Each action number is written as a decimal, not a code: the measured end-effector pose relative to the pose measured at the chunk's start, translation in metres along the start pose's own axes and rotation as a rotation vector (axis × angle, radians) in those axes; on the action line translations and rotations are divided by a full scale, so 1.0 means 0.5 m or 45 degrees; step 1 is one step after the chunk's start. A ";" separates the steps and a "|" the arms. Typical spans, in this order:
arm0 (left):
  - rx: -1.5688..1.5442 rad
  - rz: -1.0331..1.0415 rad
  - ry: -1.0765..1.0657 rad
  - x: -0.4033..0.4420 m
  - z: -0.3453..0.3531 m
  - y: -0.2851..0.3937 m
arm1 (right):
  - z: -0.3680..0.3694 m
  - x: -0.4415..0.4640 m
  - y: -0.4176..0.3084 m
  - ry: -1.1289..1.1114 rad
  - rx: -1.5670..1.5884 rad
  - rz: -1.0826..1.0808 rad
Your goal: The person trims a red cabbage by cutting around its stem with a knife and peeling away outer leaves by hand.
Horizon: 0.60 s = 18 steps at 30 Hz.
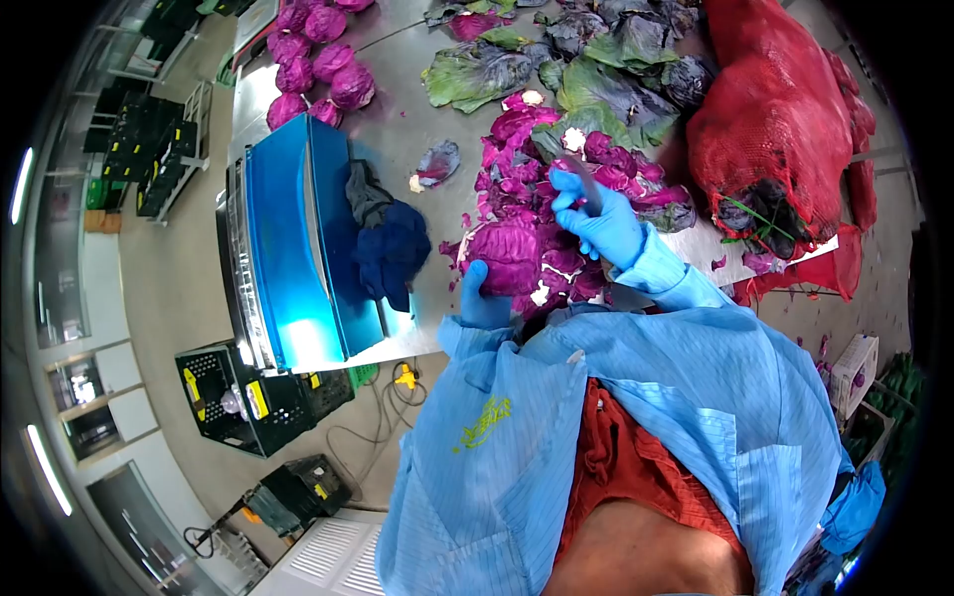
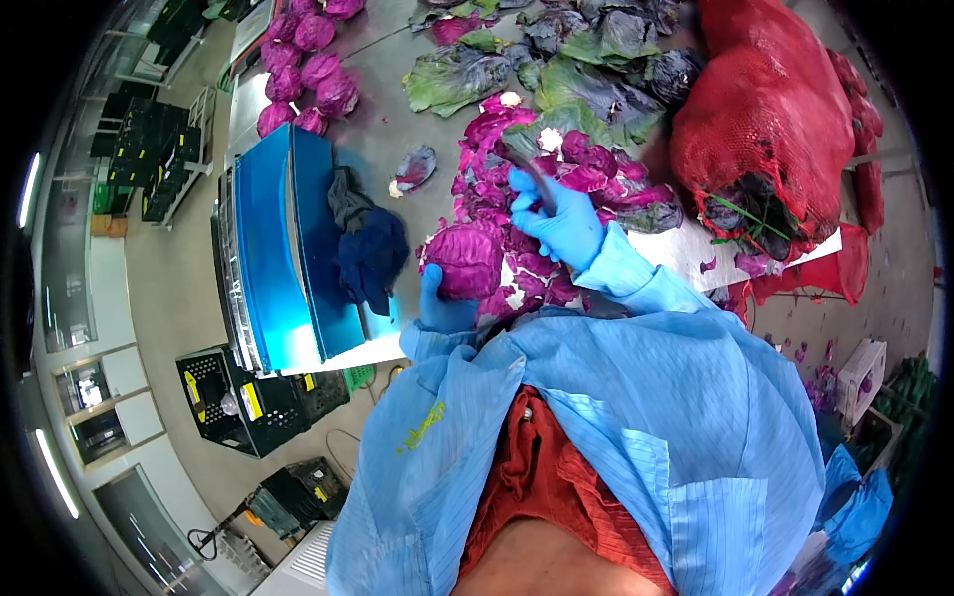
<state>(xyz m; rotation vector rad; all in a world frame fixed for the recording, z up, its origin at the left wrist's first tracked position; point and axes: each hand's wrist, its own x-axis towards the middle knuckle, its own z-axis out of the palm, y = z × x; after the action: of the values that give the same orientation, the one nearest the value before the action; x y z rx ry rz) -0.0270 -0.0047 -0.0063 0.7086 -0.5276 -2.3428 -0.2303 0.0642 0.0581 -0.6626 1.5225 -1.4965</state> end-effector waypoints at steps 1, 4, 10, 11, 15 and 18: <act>0.041 0.049 -0.034 0.003 -0.003 -0.003 | 0.005 -0.003 -0.001 -0.048 -0.118 -0.031; 0.127 0.176 -0.094 0.005 -0.006 -0.009 | 0.025 -0.011 0.011 -0.198 -0.437 -0.245; 0.103 0.273 -0.094 -0.003 0.000 -0.003 | 0.042 -0.023 0.034 -0.320 -0.390 -0.374; 0.114 0.288 -0.108 -0.002 -0.002 -0.003 | 0.042 -0.022 0.036 -0.290 -0.318 -0.365; 0.172 0.273 -0.088 -0.003 0.002 -0.003 | 0.035 -0.025 0.005 -0.296 -0.239 -0.217; 0.213 0.243 -0.073 -0.003 0.001 -0.004 | 0.025 -0.026 0.003 -0.331 -0.226 -0.271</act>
<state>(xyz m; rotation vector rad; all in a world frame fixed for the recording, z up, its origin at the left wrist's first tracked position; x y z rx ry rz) -0.0270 -0.0023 -0.0064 0.6378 -0.7891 -2.1631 -0.2130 0.0691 0.0606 -1.1086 1.4271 -1.3746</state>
